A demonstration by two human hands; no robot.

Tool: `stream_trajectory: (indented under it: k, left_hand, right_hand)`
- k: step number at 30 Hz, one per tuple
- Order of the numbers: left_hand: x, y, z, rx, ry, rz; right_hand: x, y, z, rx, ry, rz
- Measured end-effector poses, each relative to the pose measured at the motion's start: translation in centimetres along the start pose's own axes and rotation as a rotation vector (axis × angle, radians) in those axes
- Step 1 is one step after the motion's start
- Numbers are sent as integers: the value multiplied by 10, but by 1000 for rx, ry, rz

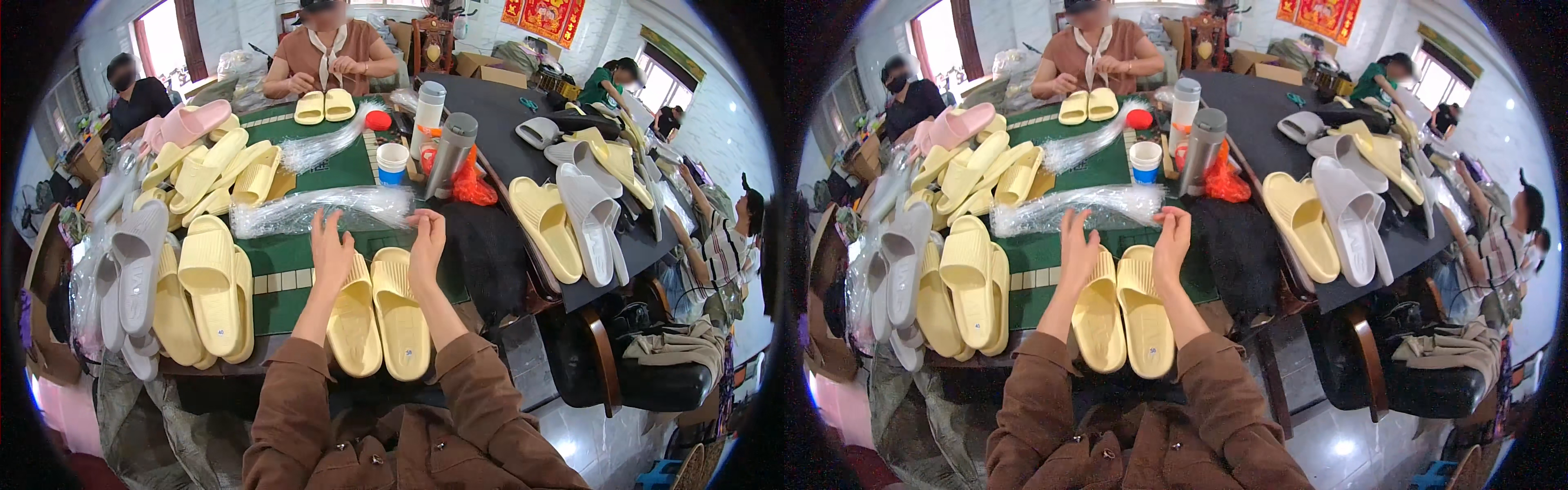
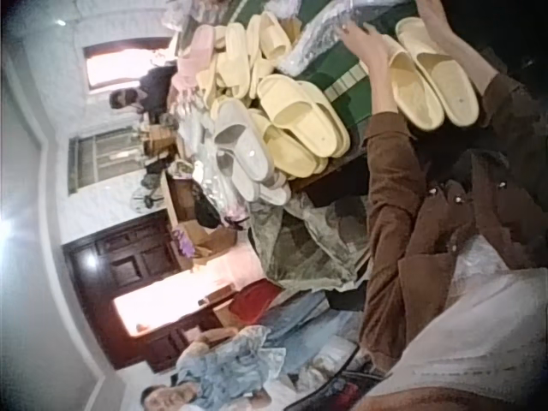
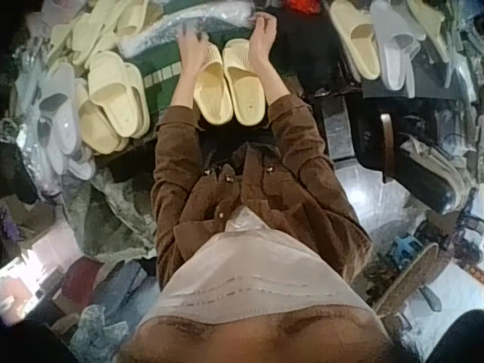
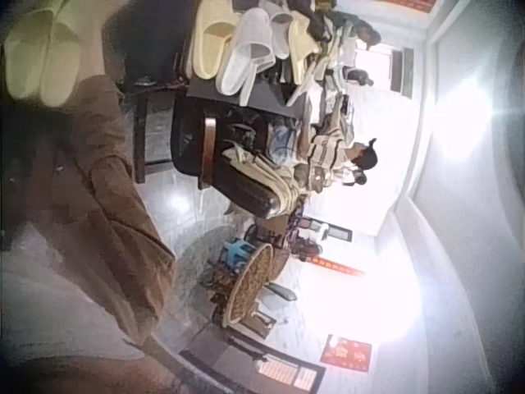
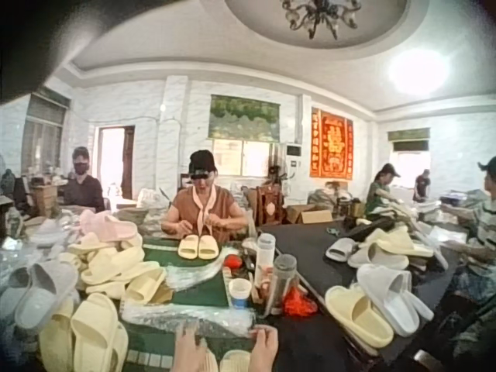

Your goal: The person assembles yellow and white plastic slippers at a workbench. They pick up pairs of slippers, insert a small fastener into the strap area of each slipper, and place the completed pairs aside. The process is repeated for multiple pairs throughout the clip.

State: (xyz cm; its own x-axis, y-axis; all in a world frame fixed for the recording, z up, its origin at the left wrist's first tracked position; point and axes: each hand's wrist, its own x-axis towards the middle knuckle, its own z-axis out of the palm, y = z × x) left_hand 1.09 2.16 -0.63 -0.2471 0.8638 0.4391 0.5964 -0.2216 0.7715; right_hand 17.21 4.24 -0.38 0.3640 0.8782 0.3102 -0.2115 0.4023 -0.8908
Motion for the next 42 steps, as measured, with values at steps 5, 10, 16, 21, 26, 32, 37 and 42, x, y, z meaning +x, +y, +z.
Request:
stream_trajectory:
  k: [5, 10, 16, 21, 26, 32, 37, 42]
  left_hand:
    - [-10, 5, 0, -33, 197, 52]
    - [-15, 3, -2, -108, 212, -13]
    - [-11, 15, -16, -37, 113, 141]
    - [-35, 37, -23, 33, -105, 200]
    - [-65, 31, -17, 332, -175, 324]
    - [-68, 34, -25, 391, -276, 422]
    - [-67, 35, -24, 343, -293, 408]
    - [-73, 31, -14, 341, -196, 391]
  right_hand:
    - [-1, -3, 4, -221, -19, -93]
    - [0, 1, 4, -290, 35, -162]
    - [-3, 0, 6, -313, 4, -181]
    - [-3, -2, 6, -264, 0, -155]
    - [-3, 1, 7, -215, -43, -128]
    - [-8, -9, 10, -110, -63, 75]
    - [-3, -3, 5, -217, -83, -23]
    - [-5, -1, 5, -243, -90, 14]
